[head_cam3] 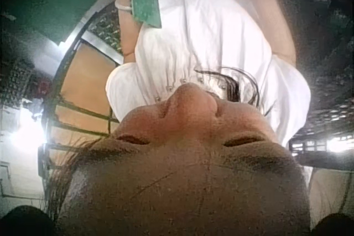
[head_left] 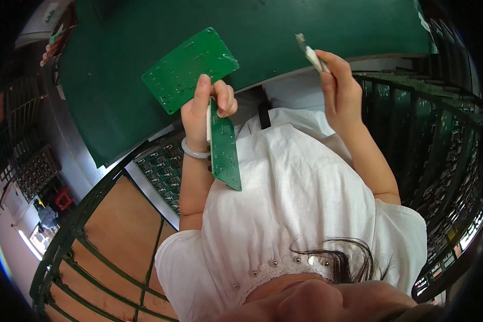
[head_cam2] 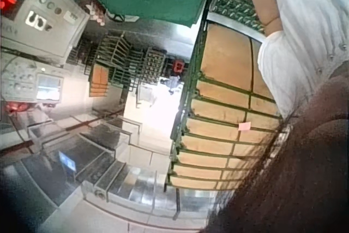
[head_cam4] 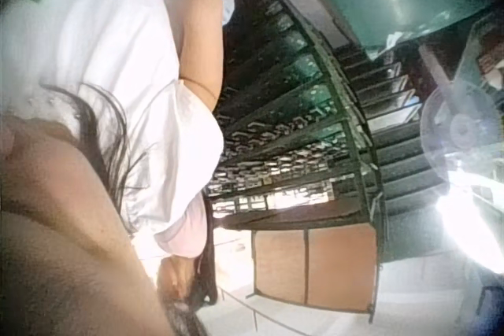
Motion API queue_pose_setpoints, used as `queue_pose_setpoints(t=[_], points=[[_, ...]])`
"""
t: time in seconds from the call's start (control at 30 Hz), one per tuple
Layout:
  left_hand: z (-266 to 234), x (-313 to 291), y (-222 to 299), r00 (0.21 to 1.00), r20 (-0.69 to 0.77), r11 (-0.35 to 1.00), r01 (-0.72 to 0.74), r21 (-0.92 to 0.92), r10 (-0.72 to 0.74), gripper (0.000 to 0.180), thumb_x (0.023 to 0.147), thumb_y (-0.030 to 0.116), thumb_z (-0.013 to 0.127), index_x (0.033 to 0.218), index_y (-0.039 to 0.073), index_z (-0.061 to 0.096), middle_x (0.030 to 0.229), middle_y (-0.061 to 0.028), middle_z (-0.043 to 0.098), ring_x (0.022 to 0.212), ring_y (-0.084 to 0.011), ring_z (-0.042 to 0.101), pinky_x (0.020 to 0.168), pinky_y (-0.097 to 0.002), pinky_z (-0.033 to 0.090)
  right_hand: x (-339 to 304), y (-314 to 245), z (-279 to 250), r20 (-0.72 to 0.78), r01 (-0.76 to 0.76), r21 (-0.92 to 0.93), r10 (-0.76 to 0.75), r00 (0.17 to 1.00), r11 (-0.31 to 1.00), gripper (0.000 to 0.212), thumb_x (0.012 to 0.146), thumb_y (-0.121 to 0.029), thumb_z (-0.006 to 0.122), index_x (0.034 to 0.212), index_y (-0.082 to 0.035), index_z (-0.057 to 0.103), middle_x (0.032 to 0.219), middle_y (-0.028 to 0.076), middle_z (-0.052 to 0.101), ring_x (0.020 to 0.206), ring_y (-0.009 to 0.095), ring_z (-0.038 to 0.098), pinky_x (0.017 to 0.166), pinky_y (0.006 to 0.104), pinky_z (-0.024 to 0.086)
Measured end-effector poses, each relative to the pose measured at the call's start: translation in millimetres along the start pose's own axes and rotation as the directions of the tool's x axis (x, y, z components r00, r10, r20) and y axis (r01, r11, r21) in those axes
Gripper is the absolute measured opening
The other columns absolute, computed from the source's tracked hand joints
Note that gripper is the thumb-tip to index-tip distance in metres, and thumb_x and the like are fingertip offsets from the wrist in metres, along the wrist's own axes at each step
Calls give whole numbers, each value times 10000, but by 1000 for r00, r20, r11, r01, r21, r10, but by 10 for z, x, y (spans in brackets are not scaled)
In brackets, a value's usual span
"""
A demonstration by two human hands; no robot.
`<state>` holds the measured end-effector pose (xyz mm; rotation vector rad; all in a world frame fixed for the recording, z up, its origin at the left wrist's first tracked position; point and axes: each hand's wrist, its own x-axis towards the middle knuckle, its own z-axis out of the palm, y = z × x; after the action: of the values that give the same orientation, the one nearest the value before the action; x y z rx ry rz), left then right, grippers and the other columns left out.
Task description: Assembling small electronic components and separating printed circuit boards at a factory workbench.
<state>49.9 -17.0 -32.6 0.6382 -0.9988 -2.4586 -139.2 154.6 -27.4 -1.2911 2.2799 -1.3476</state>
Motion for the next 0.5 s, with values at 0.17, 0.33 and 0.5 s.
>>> queue_pose_setpoints(t=[0.17, 0.33, 0.5], points=[[78, 138, 48, 993, 112, 999, 35, 39, -39, 549, 1061, 387, 335, 659, 40, 473, 580, -32, 386, 535, -114, 328, 515, -261, 277, 192, 201, -258, -8, 48, -73, -49, 999, 996, 303, 963, -150, 596, 1265, -133, 573, 1003, 123, 678, 688, 226, 616, 637, 294, 500], [207, 248, 87, 993, 121, 999, -6, 46, 0, 523, 1075, 325, 305, 649, 59, 451, 577, -24, 395, 511, -101, 306, 480, -269, 272, 445, 475, -482, -50, 138, -221, -153, 987, 965, 324, 938, -76, 609, 1255, -136, 587, 970, 110, 639, 717, 268, 599, 637, 328, 495], [291, 322, 108, 996, 77, 999, -39, 15, 38, 542, 1065, 374, 346, 670, 34, 496, 593, -37, 422, 538, -117, 351, 514, -262, 303, 716, 961, -861, -221, -25, -522, -107, 969, 853, 273, 947, -114, 596, 1220, -111, 591, 994, 135, 611, 889, 328, 602, 758, 394, 487]])
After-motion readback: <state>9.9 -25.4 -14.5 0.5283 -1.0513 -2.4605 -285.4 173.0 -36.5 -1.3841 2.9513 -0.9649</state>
